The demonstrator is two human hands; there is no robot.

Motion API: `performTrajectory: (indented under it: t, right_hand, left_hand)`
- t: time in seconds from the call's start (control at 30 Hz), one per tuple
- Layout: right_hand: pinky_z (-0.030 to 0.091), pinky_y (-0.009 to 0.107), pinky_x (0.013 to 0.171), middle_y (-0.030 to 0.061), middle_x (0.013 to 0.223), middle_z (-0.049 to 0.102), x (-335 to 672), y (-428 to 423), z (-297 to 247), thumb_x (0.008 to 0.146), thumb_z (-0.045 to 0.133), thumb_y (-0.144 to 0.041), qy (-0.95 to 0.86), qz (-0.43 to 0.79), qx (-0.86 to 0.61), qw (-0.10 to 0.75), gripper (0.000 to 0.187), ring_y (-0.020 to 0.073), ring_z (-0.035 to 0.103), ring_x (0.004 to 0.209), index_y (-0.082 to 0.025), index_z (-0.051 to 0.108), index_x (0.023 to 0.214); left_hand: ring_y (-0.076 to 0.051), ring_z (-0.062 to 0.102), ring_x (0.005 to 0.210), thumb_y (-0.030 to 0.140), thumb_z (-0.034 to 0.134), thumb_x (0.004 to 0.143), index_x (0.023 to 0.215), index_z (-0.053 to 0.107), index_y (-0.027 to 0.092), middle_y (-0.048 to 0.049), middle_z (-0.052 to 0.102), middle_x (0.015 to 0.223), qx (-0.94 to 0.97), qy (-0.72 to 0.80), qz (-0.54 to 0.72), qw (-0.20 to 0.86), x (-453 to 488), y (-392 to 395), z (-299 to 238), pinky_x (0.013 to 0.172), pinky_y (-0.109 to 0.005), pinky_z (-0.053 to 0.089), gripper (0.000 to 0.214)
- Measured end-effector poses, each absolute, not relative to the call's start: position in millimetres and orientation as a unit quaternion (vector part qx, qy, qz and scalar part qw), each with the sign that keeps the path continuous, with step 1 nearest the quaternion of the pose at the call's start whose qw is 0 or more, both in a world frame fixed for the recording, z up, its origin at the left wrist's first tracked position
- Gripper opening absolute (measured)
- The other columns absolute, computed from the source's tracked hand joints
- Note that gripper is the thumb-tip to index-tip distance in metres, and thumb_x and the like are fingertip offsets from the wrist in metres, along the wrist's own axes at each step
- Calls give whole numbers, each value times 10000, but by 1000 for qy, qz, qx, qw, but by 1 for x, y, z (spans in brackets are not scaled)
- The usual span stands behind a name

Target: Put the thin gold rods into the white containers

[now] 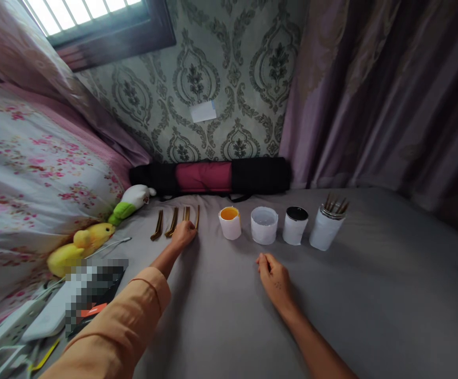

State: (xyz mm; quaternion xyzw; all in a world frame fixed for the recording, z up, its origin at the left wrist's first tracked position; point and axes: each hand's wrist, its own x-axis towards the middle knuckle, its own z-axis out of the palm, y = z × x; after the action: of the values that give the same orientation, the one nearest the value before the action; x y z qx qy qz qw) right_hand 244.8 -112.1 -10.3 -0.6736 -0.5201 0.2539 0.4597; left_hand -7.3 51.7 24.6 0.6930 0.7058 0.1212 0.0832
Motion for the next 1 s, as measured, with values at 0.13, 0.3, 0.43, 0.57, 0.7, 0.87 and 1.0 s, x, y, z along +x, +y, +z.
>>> performTrajectory:
  t: [0.13,0.3,0.43,0.57,0.7,0.87,1.0]
  right_hand:
    - [368,233,490,10,550,518,244,-113,-8,800,302,-504,-524,252,-671,461,422,130,488,493,-174,541,691]
    - [369,230,500,8,554,518,244,-114,-6,803,314,-484,-523,253,-668,465,399,129,493,502,-176,537,683]
    - [367,228,485,10,548,525,244,-114,-7,792,323,-492,-517,259,-668,468,402,130,492,492,-176,544,678]
    - [374,231,496,13,551,520,244,-114,-6,796,322,-486,-522,257,-664,471,399,134,493,505,-176,545,681]
    - [372,228,489,11,548,521,245,-113,-7,799,321,-479,-521,256,-666,469,395,133,492,498,-176,547,685]
    - [378,233,500,12,552,524,245,-113,-9,797,323,-481,-520,249,-671,467,401,134,497,505,-173,553,682]
    - [382,231,508,9,551,519,245,-113,-8,800,318,-486,-525,249,-667,467,404,132,500,512,-174,547,682]
  left_hand:
    - [-201,556,913,212,465,720,866,624,160,-107,624,940,691,707,128,81,-7,51,26,705,-244,398,222]
    - [-211,571,878,216,472,705,849,631,173,-107,632,915,678,717,129,93,-7,50,28,659,-248,403,219]
    - [-216,576,869,229,483,694,847,640,181,-109,636,918,663,729,134,104,-7,50,29,632,-246,402,224]
    - [-216,576,870,232,505,668,828,649,192,-99,641,917,650,735,149,119,-6,49,31,634,-248,403,219]
    - [-219,580,848,219,520,640,800,658,189,-98,649,883,636,740,170,138,-7,50,31,628,-259,406,213]
    - [-188,589,787,246,552,620,764,668,168,-78,657,783,628,731,201,176,-8,55,32,629,-237,410,201]
    - [-181,591,756,252,578,601,739,666,145,-71,652,719,611,727,233,207,-8,58,32,625,-231,417,195]
